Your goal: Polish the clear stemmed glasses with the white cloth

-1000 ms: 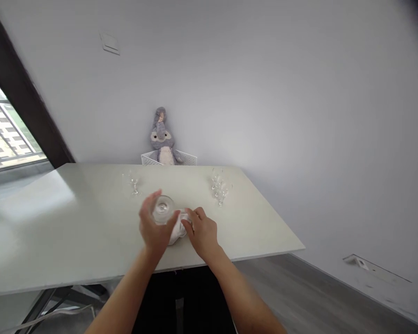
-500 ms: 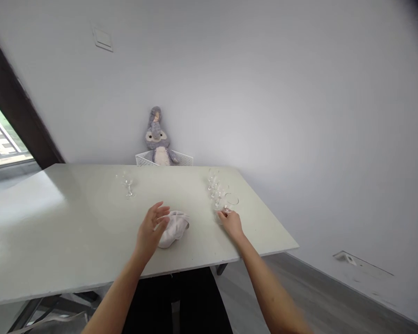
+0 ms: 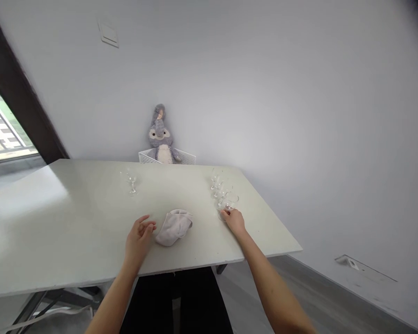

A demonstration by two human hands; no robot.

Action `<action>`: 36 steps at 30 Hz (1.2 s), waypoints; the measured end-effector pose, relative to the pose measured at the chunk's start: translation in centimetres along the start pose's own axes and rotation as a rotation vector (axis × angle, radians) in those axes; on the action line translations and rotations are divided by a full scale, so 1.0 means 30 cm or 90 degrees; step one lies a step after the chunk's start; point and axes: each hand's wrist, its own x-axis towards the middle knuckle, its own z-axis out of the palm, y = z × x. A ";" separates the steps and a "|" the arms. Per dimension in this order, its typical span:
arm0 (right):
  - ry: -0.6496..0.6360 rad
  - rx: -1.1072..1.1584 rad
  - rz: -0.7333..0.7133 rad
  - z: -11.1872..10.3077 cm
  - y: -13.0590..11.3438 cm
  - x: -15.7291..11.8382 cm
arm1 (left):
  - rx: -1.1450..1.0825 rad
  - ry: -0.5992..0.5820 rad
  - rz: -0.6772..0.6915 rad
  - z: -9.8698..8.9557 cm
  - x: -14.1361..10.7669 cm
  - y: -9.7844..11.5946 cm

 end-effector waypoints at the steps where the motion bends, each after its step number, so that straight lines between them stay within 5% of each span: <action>1: -0.003 0.000 -0.005 -0.009 0.007 -0.009 | -0.009 0.001 0.000 0.000 0.000 -0.005; 5: 0.001 0.006 -0.004 -0.064 0.017 -0.084 | -0.020 -0.001 -0.004 0.000 0.002 -0.017; 8: 0.033 0.062 -0.060 -0.083 -0.051 -0.188 | 0.009 -0.011 0.000 0.005 0.002 -0.018; 10: 0.050 0.145 -0.199 -0.067 -0.141 -0.272 | 0.019 -0.019 0.010 0.009 0.000 -0.017; 13: -0.034 0.152 -0.493 -0.001 -0.294 -0.378 | -0.006 -0.014 0.018 0.010 -0.003 -0.020; 16: -0.018 -0.002 -0.597 0.089 -0.406 -0.394 | -0.096 0.017 -0.007 0.001 0.004 -0.022; 21: -0.036 -0.092 -0.522 0.223 -0.472 -0.219 | -0.288 0.179 -0.074 -0.020 0.105 0.009; 25: -0.125 0.242 -0.388 0.282 -0.466 -0.081 | -0.415 0.318 -0.121 -0.042 0.281 0.048; 30: -0.205 0.661 -0.161 0.294 -0.419 -0.007 | -0.520 0.249 -0.198 -0.067 0.482 0.064; 36: -0.376 1.146 0.000 0.258 -0.405 0.016 | -0.650 0.141 -0.279 -0.056 0.587 0.056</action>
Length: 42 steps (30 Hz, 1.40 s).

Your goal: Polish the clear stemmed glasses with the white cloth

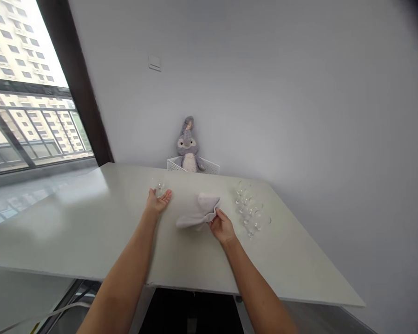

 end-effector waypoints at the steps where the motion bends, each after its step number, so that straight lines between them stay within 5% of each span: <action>1: -0.012 0.031 0.008 0.005 -0.007 -0.001 | -0.013 -0.010 -0.008 0.004 0.009 0.001; 7: 0.002 0.059 0.093 0.023 -0.049 -0.025 | -0.079 -0.037 -0.013 0.020 0.035 0.023; 12: 0.051 0.015 0.119 0.018 -0.057 -0.036 | -0.081 -0.071 0.008 0.042 -0.030 -0.011; 15: 0.129 0.011 0.048 0.009 -0.053 -0.027 | -0.021 -0.149 0.014 0.057 -0.117 -0.084; 21: 0.303 -0.114 -0.271 0.019 -0.071 -0.033 | 0.138 -0.290 0.094 0.036 -0.262 -0.291; 26: 0.140 -0.339 -0.256 0.071 -0.043 -0.077 | 0.187 -0.329 0.098 0.015 -0.290 -0.377; 32: 0.020 -0.377 -0.200 0.089 -0.009 -0.077 | 0.185 -0.311 0.101 0.023 -0.281 -0.363; 42: -0.142 -0.552 -0.197 0.098 -0.023 -0.091 | 0.298 -0.422 0.021 0.003 -0.271 -0.345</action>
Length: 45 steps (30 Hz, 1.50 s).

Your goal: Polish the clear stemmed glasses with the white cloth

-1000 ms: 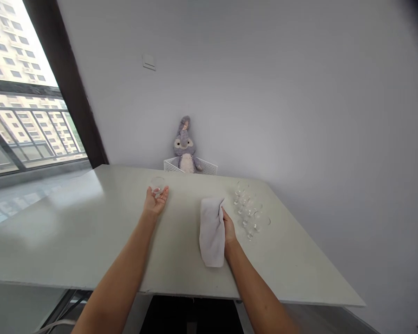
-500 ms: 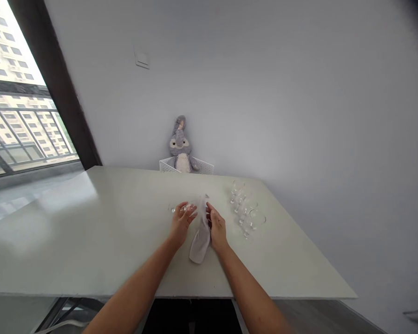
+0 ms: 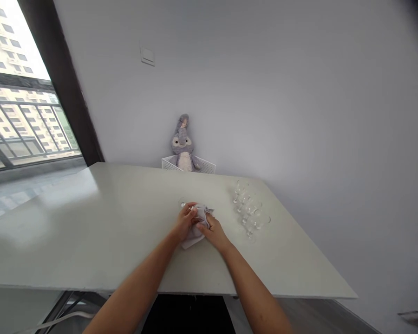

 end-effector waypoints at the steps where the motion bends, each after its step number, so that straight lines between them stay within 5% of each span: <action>1: -0.014 -0.017 0.003 -0.001 0.010 -0.002 | 0.020 -0.012 -0.007 -0.004 -0.001 0.002; 7: 0.006 -0.001 0.039 0.005 0.052 -0.005 | 0.112 -0.026 -0.011 -0.017 -0.005 0.006; 14: 0.049 0.427 0.202 0.036 0.071 0.001 | 0.167 -0.019 0.019 -0.030 0.007 -0.009; 20: 0.153 0.622 0.252 0.041 0.052 0.004 | 0.123 -0.057 0.033 -0.018 -0.008 0.005; 23: 0.166 0.510 0.206 0.051 0.021 -0.037 | 0.093 -0.102 0.024 0.009 -0.026 0.027; 29: 0.086 -0.039 0.051 0.012 -0.083 -0.150 | 0.254 -0.096 -0.030 0.076 -0.093 0.097; 31: 0.083 -0.036 0.059 -0.010 -0.129 -0.168 | 0.268 -0.117 -0.023 0.093 -0.133 0.120; 36: 0.096 0.263 0.143 -0.003 -0.230 -0.194 | 0.177 -0.158 0.046 0.130 -0.218 0.148; 42: 0.054 -0.053 0.013 -0.006 -0.249 -0.221 | 0.248 -0.093 0.041 0.150 -0.220 0.162; 45: 0.044 -0.087 0.030 -0.051 -0.242 -0.212 | 0.326 -0.018 0.084 0.136 -0.232 0.185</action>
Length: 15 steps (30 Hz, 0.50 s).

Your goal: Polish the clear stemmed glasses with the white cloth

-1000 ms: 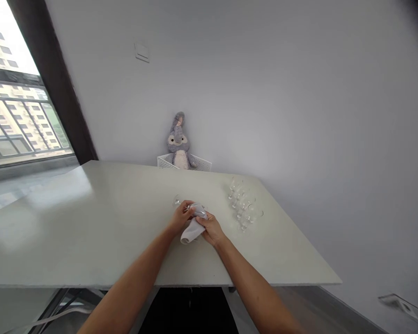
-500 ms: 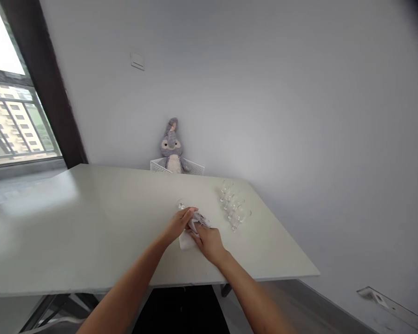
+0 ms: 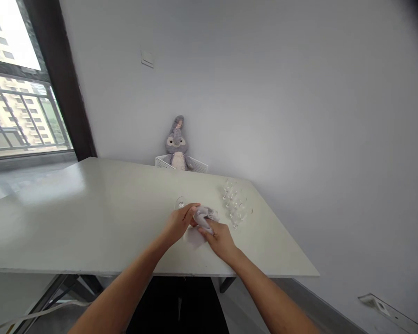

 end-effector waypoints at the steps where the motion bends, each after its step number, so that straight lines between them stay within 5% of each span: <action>1: 0.016 0.029 0.027 -0.015 0.002 0.006 | 0.009 0.041 0.028 -0.009 -0.008 0.006; 4: 0.053 0.200 0.133 -0.044 0.004 0.018 | 0.011 0.098 0.137 -0.028 -0.032 0.023; 9: -0.005 0.381 0.251 -0.049 -0.008 0.003 | 0.063 -0.026 0.183 -0.036 -0.034 0.011; 12: -0.088 0.274 0.204 -0.059 -0.024 -0.020 | 0.102 -0.074 0.158 -0.049 -0.020 0.002; 15: -0.179 -0.015 0.046 -0.090 -0.037 -0.039 | 0.167 -0.134 0.149 -0.063 -0.011 0.007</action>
